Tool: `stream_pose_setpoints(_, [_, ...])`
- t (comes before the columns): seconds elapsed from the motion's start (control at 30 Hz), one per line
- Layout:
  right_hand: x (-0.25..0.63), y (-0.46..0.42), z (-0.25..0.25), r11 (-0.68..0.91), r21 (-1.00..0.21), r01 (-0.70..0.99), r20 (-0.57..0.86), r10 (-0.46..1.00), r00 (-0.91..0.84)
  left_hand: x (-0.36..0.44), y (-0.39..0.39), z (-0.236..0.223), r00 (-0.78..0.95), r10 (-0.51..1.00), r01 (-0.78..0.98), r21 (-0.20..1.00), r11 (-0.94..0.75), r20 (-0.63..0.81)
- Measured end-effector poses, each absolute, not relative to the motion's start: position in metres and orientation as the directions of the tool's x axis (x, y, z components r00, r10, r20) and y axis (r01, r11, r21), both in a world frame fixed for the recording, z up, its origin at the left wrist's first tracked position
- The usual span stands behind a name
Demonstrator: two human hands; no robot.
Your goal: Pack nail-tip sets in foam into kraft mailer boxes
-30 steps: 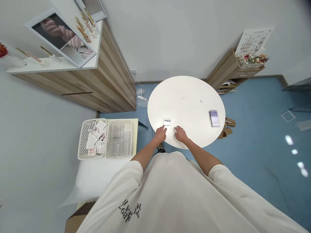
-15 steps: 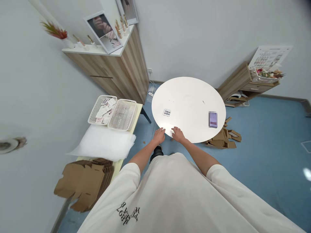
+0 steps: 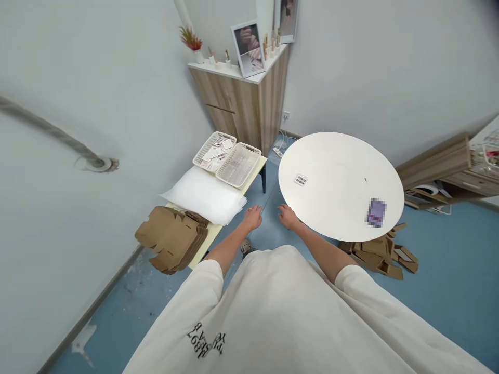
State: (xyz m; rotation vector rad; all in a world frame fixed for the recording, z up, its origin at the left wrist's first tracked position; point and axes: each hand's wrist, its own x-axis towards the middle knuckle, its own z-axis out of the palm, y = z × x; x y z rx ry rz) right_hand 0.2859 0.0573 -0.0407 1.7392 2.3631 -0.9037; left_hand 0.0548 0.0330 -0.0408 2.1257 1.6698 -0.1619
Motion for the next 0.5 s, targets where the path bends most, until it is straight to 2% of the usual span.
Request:
stream_pose_setpoints(0.13, [0.230,0.065,-0.037,0.227,-0.410,0.884,-0.404,0.823,-0.399,-0.002,0.026,-0.039,0.190,0.925,0.963,0.248,-0.109,-0.330])
stream_pose_setpoints(0.27, [0.169,0.064,-0.037,0.243,-0.418,0.875,-0.423,0.801,-0.424,-0.060,0.022,-0.040,0.110,0.922,0.977,0.212,-0.031,-0.371])
stream_pose_setpoints(0.5, [0.101,0.055,-0.041,0.220,-0.435,0.873,-0.426,0.804,-0.415,-0.118,0.031,-0.051,0.139,0.874,0.971,0.237,-0.028,-0.466])
